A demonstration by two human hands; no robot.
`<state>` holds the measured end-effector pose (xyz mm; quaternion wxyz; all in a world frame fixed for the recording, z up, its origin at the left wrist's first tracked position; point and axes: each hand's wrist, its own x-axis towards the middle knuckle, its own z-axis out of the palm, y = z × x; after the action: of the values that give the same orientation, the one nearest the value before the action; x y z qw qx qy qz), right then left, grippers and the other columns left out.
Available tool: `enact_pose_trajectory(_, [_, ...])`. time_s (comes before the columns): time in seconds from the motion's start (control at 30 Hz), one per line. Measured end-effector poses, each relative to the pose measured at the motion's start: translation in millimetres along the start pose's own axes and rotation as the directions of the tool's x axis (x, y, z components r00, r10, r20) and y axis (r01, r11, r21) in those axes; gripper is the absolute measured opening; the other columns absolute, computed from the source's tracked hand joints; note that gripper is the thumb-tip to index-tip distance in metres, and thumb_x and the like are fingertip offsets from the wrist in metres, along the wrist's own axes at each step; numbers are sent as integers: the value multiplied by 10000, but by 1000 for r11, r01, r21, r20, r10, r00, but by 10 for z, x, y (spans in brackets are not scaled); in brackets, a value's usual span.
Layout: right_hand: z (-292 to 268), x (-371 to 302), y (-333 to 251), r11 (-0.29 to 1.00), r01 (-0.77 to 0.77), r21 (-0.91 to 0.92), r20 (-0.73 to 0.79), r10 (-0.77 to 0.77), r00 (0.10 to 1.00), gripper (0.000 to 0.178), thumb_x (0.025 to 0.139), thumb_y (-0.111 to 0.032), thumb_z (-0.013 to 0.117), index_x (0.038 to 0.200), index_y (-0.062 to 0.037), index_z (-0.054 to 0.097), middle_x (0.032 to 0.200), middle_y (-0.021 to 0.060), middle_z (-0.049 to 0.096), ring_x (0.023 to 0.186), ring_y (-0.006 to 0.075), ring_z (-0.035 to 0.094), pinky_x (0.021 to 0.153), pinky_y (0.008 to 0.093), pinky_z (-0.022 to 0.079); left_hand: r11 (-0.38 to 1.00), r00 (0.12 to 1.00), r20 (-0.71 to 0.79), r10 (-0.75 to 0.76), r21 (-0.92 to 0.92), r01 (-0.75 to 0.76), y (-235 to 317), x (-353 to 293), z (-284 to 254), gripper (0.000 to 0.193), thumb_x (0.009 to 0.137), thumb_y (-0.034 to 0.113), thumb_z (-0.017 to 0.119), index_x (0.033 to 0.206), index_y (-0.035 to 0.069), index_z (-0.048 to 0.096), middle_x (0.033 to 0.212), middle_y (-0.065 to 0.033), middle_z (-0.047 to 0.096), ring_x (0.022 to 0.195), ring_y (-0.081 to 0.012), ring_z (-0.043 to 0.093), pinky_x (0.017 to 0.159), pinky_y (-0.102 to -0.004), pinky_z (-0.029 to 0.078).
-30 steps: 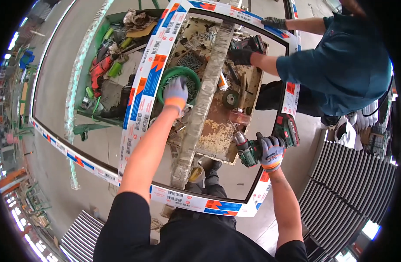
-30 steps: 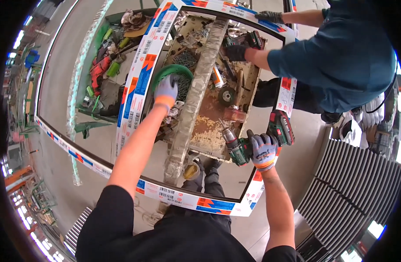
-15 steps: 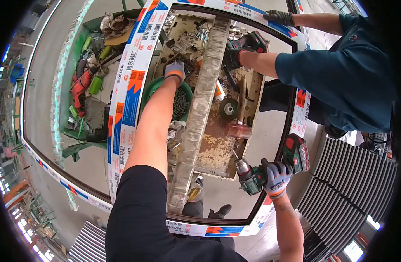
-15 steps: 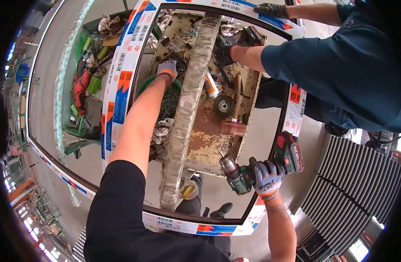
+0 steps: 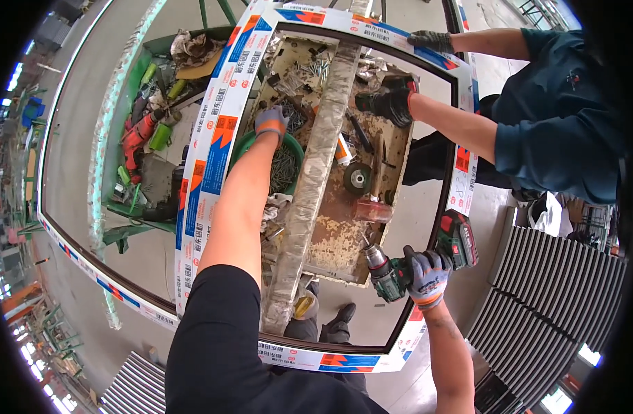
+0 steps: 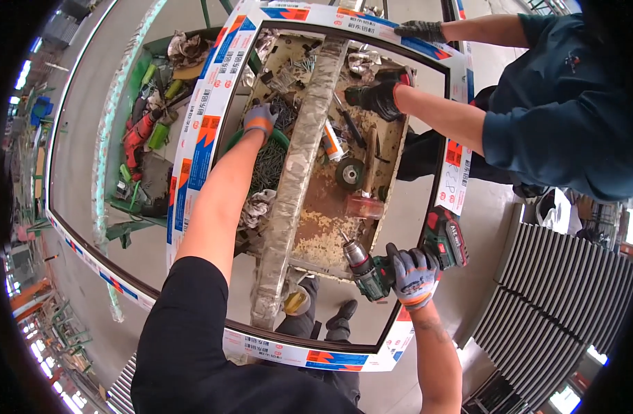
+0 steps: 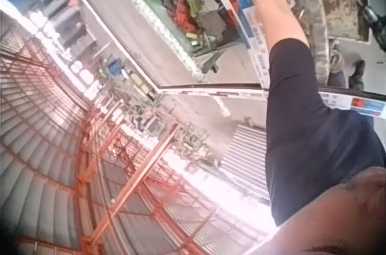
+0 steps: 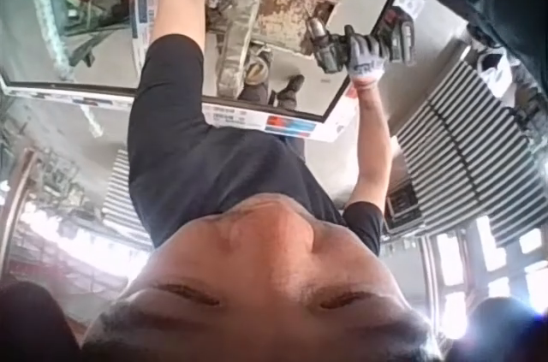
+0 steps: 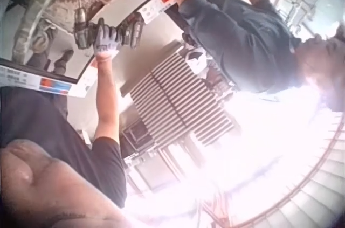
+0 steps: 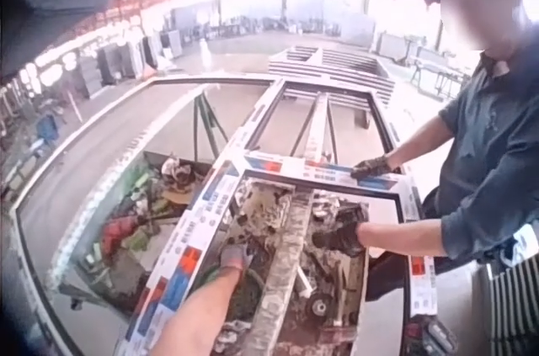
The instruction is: Assemble components of a metal frame using a power drill and screws at a workshop station.
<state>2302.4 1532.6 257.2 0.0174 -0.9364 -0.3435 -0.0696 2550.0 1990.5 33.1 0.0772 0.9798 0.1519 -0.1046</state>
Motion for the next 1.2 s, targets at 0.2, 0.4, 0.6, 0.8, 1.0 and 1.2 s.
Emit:
enact_pose_trajectory(0.2, [-92,-52,-5,999,-40,-32,61,42,997,510,711,-196,624,1221,-184,629,940,-6,606,963,240,557,890,445,404,993,984,-135,-116,-24,114,245,-322,-442,422,900,451,583,1070,66,607,996,-156,699,913,-319,680,785,-442,535])
enact_pose_trajectory(0.4, [-40,-60,-39,995,-39,91,114,29,993,594,715,-185,614,1306,-161,557,988,22,598,986,248,548,949,465,391,689,877,-316,-362,-725,23,305,-1271,-821,252,909,211,597,946,-35,641,927,-197,698,857,-322,686,734,-455,512])
enact_pose_trajectory(0.6, [35,-277,106,994,-45,99,47,40,998,472,702,-192,620,1164,-99,599,1089,54,614,1062,272,537,967,488,382,-327,933,123,-337,-945,7,708,-3358,-1272,108,884,157,661,881,52,687,726,-36,664,546,-122,590,476,-274,461])
enact_pose_trajectory(0.8, [-44,-172,105,992,87,94,-107,-77,991,505,751,-160,574,1251,-97,591,941,43,615,932,249,564,892,437,396,-370,881,329,-340,-908,196,466,-5111,-861,94,901,135,656,941,50,646,721,-36,640,545,-134,578,473,-267,452])
enact_pose_trajectory(1.0, [-523,-96,-74,913,178,367,-195,-112,974,446,745,-253,615,1131,-31,602,920,127,609,868,325,568,844,467,416,-431,796,337,-503,-896,107,615,-5798,-1045,152,888,198,696,855,77,610,670,-32,594,530,-128,556,462,-249,428])
enact_pose_trajectory(1.2, [-990,-437,-608,580,296,759,-163,-272,949,354,780,-226,741,1069,-42,652,969,77,678,830,196,644,715,323,514,-448,762,292,-579,-894,2,808,-5941,-1392,237,917,253,658,899,22,609,663,-78,599,539,-170,571,484,-272,459])
